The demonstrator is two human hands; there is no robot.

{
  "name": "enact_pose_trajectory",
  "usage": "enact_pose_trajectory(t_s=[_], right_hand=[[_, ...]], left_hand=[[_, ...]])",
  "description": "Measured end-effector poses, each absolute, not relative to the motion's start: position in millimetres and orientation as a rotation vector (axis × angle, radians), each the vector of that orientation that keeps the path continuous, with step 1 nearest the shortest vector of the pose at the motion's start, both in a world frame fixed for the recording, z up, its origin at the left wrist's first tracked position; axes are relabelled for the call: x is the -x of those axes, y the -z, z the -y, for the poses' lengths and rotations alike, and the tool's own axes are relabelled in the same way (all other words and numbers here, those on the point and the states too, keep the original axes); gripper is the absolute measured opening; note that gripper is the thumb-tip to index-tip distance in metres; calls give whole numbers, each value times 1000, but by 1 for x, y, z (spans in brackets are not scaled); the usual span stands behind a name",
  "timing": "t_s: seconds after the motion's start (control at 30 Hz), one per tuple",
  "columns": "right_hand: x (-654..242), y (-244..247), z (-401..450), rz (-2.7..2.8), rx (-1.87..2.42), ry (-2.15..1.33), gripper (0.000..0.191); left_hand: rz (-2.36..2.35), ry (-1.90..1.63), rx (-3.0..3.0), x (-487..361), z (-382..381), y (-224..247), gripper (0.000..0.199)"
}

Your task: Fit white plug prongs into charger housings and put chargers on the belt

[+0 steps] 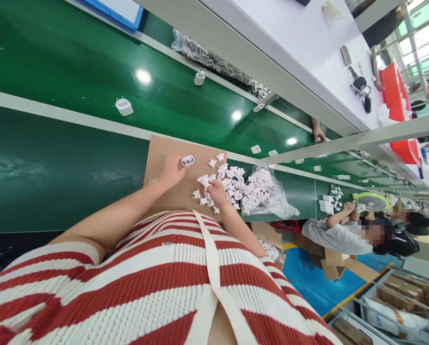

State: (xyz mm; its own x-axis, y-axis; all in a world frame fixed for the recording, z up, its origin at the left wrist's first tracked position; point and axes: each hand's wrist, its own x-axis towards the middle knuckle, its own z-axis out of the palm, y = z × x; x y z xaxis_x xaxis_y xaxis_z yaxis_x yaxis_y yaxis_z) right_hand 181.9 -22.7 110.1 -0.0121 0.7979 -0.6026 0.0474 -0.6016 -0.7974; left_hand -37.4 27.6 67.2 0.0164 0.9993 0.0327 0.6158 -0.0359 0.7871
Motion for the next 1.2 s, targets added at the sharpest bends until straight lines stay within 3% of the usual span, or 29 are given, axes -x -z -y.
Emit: enact_pose_trajectory(t_s=[0.2, 0.43, 0.63, 0.8, 1.2], right_hand=[[-178, -111, 31, 857, 1785, -1636, 49], [-180, -115, 40, 1155, 1673, -1684, 43], [-178, -117, 29, 2081, 1835, -902, 18], [-169, -109, 15, 2536, 1791, -665, 28], [-161, -113, 12, 3042, 1617, -366, 23]], left_hand=[[-1519, -843, -1650, 6, 48, -40, 26], [-1466, -918, -1664, 4, 55, -22, 37], [-1446, -950, -1665, -1, 54, -16, 29], [-1452, -958, -1648, -3, 52, -12, 29], [-1435, -983, -1630, -5, 53, -9, 27]])
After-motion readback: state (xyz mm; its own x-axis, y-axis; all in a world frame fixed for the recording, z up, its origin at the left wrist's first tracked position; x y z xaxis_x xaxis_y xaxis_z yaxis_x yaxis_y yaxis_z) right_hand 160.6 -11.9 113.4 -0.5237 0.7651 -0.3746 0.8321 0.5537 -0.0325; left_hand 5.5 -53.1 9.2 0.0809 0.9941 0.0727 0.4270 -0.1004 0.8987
